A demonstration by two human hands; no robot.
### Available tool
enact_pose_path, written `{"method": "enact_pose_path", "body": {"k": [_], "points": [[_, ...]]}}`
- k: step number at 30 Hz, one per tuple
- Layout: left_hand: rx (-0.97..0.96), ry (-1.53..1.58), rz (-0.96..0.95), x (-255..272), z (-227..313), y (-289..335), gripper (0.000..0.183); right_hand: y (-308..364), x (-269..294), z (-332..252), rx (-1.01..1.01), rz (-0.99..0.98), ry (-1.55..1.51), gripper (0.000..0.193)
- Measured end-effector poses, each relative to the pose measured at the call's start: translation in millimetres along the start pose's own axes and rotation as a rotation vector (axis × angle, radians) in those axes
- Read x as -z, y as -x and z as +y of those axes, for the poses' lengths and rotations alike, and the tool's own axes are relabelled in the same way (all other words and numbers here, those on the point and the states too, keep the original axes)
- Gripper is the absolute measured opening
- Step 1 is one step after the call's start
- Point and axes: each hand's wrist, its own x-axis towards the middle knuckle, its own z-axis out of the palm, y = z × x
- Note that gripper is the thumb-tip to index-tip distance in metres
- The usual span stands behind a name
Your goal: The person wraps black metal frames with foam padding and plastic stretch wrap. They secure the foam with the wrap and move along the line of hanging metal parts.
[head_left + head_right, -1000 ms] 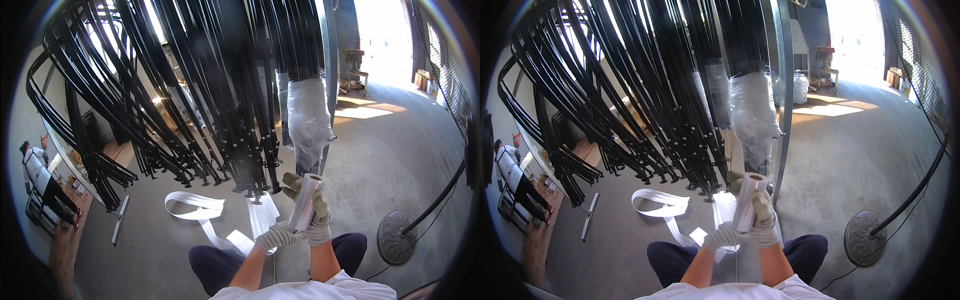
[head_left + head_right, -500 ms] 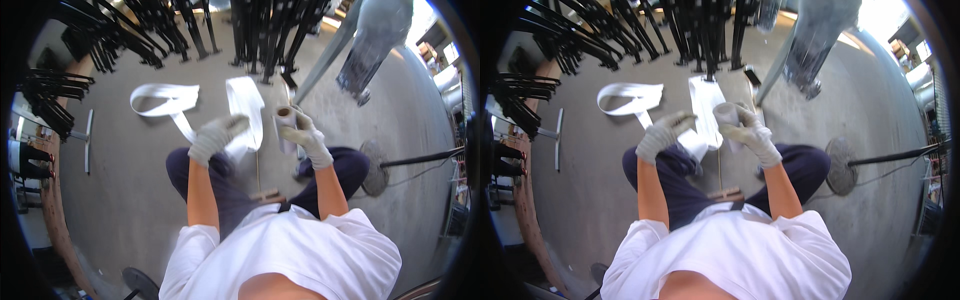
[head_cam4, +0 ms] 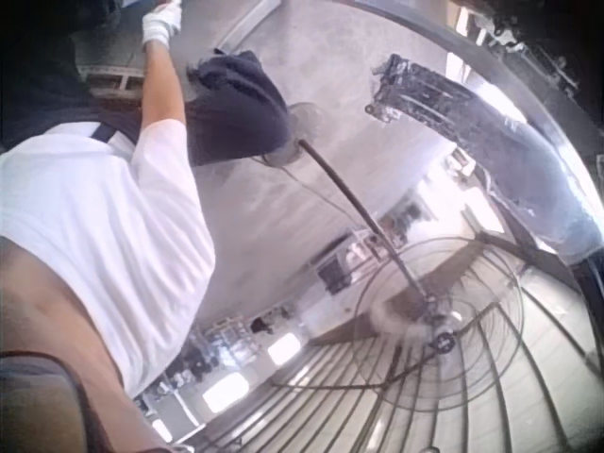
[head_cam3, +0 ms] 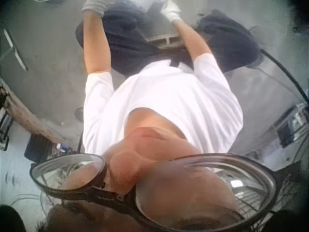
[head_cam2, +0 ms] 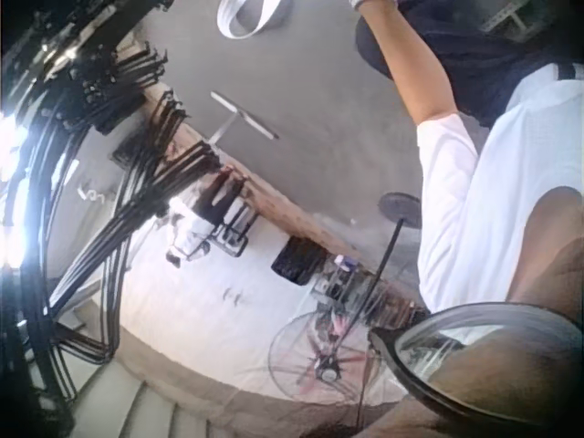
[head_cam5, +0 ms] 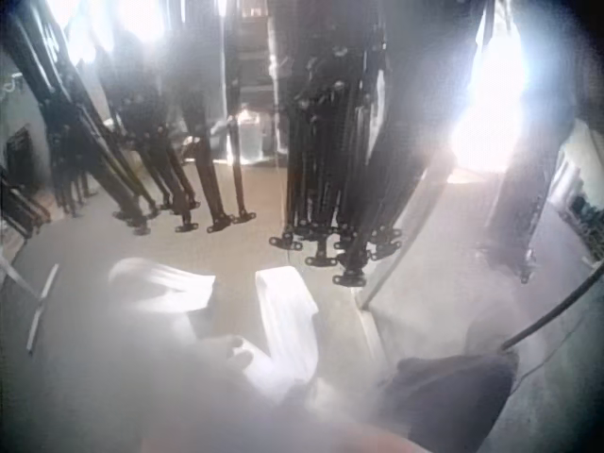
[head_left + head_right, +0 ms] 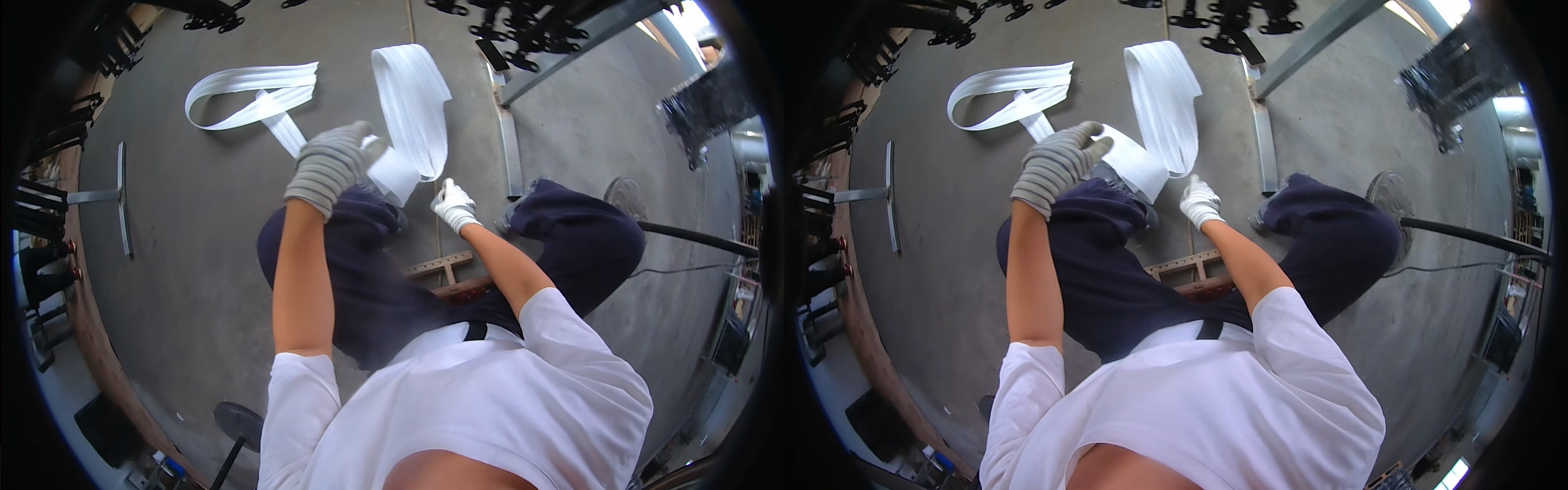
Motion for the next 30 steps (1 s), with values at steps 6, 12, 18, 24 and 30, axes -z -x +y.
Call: {"method": "enact_pose_path", "body": {"k": [6,12,18,24,30], "points": [[-0.26,-0.06,0.037,-29,14,2,0.043,-22,-47,22,-0.007,-0.038,0.113,0.039],[-0.272,-0.118,-0.122,-25,34,-3,0.041,-28,-66,43,0.064,-0.048,0.1,0.054],[-0.216,-0.152,-0.065,-23,32,-2,0.041,-8,-39,12,0.12,0.154,0.143,0.064],[-0.247,-0.122,-0.093,-20,40,11,0.04,-37,-43,-16,0.359,0.254,-0.353,0.053],[-0.107,0.114,0.361,-6,-1,18,0.041,-20,-21,-115,0.513,0.026,-0.181,0.058]]}}
